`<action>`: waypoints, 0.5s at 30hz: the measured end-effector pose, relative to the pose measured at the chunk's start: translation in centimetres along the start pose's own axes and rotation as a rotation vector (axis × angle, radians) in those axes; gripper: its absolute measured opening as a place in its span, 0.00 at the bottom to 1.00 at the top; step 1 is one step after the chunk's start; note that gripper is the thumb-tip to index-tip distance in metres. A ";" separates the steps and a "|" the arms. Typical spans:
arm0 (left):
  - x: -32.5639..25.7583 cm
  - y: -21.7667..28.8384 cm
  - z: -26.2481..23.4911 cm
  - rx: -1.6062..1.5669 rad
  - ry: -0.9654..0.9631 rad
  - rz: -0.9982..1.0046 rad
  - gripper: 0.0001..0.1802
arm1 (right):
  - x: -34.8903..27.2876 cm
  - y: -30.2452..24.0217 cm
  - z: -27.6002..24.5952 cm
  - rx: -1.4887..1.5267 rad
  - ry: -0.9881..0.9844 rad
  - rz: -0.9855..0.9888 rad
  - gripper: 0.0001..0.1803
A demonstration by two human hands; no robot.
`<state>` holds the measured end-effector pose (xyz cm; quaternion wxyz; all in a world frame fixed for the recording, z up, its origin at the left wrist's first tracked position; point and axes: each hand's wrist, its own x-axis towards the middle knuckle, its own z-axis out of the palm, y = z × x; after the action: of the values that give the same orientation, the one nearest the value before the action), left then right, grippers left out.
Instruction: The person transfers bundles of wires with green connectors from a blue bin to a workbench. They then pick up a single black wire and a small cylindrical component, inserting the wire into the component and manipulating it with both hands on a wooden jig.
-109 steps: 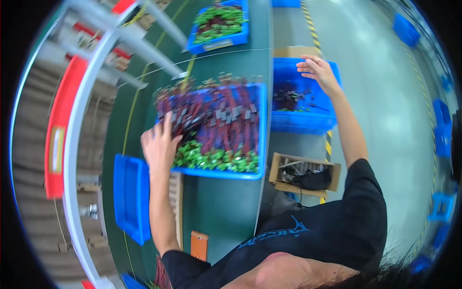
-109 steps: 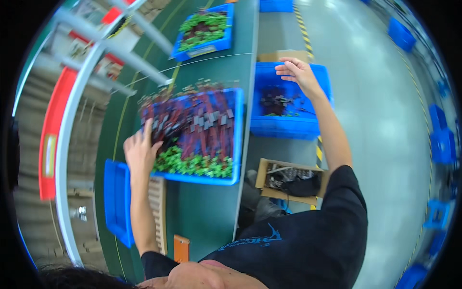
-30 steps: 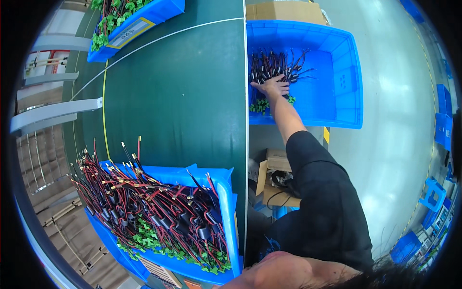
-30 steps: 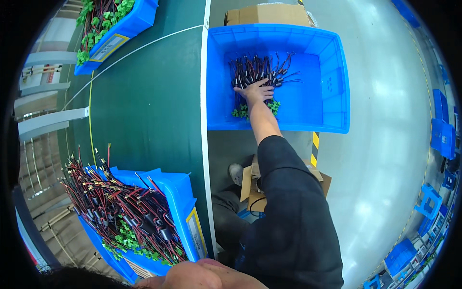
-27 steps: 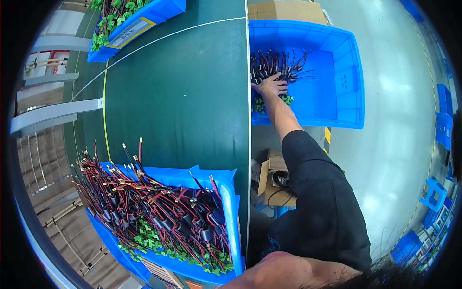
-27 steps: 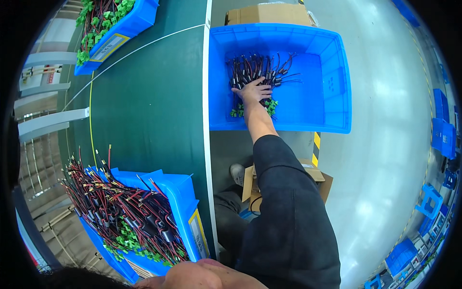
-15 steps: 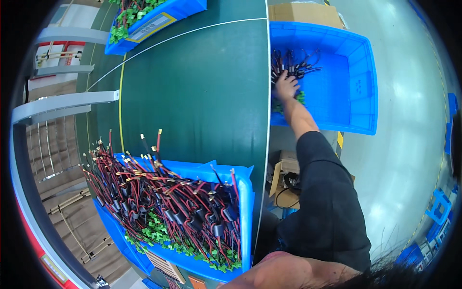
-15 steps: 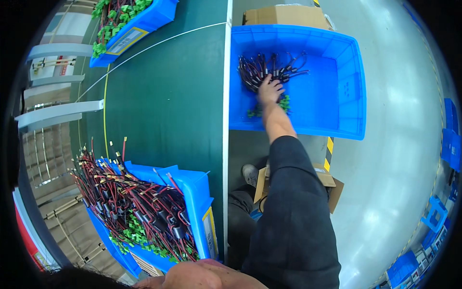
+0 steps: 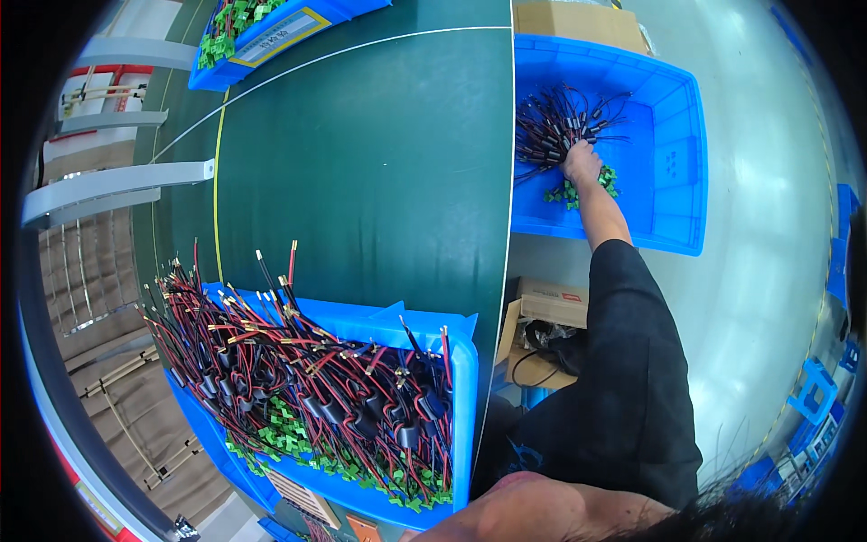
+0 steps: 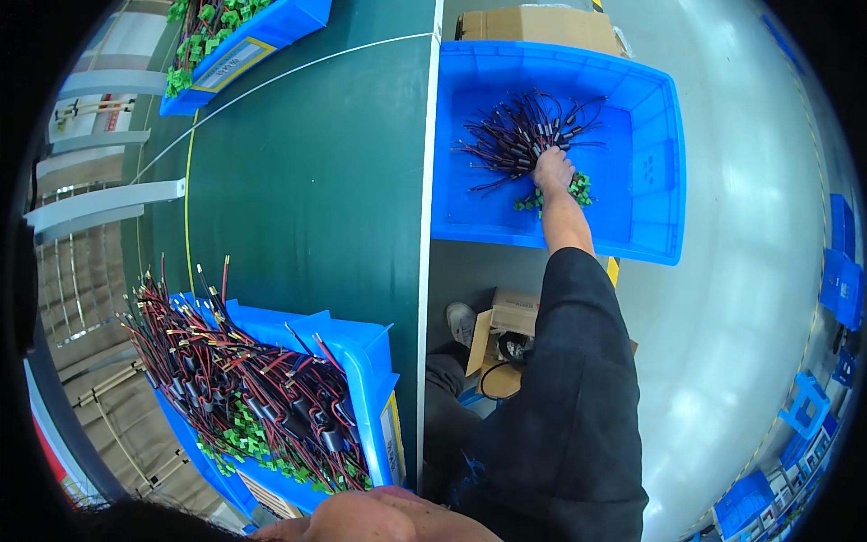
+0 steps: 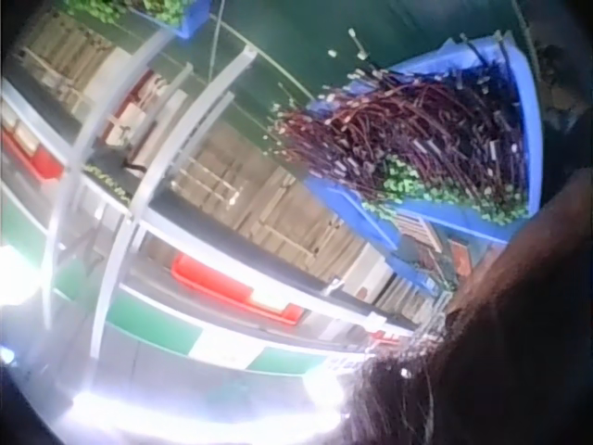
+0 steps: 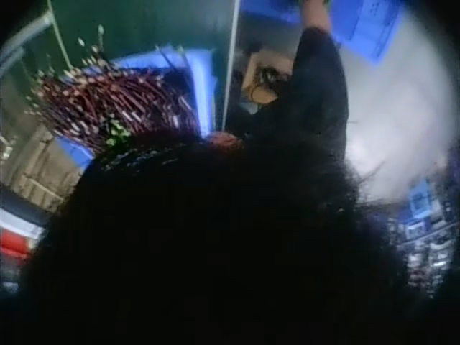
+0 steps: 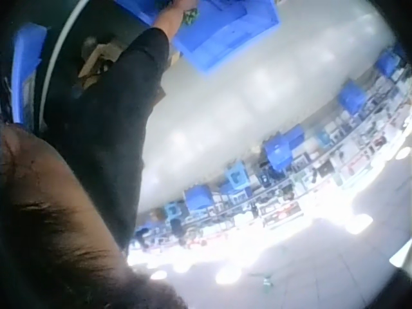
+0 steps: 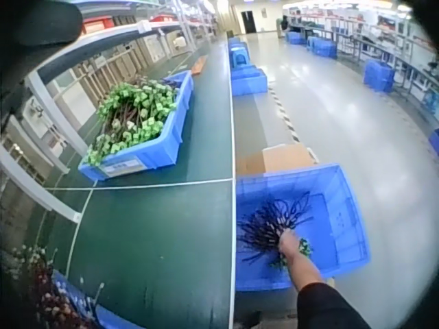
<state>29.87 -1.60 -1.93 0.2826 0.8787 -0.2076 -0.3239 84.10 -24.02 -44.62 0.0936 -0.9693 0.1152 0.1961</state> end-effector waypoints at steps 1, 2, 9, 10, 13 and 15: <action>0.0 -0.1 -0.1 -0.002 -0.002 0.006 0.28 | 0.3 0.3 0.2 0.015 0.026 0.013 0.23; 0.0 -0.2 -0.1 -0.002 -0.002 0.005 0.28 | 0.6 0.4 0.3 0.028 0.025 0.032 0.23; -0.1 0.2 0.1 -0.015 0.006 -0.003 0.28 | 2.3 2.1 0.6 -0.095 0.063 -0.194 0.28; 0.0 0.5 0.3 -0.020 0.007 -0.012 0.28 | 2.2 2.3 0.0 -0.113 0.054 -0.281 0.29; -0.1 0.8 0.5 -0.018 0.016 -0.016 0.28 | 2.4 1.9 -1.4 -0.134 -0.039 -0.314 0.33; -0.3 1.1 0.8 -0.020 0.020 -0.013 0.28 | 1.8 1.9 -2.1 -0.119 -0.132 -0.281 0.33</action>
<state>28.90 -2.54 -1.61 0.2911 0.8805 -0.1956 -0.3188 85.96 -26.66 -43.68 0.0697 -0.9647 -0.0399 0.2507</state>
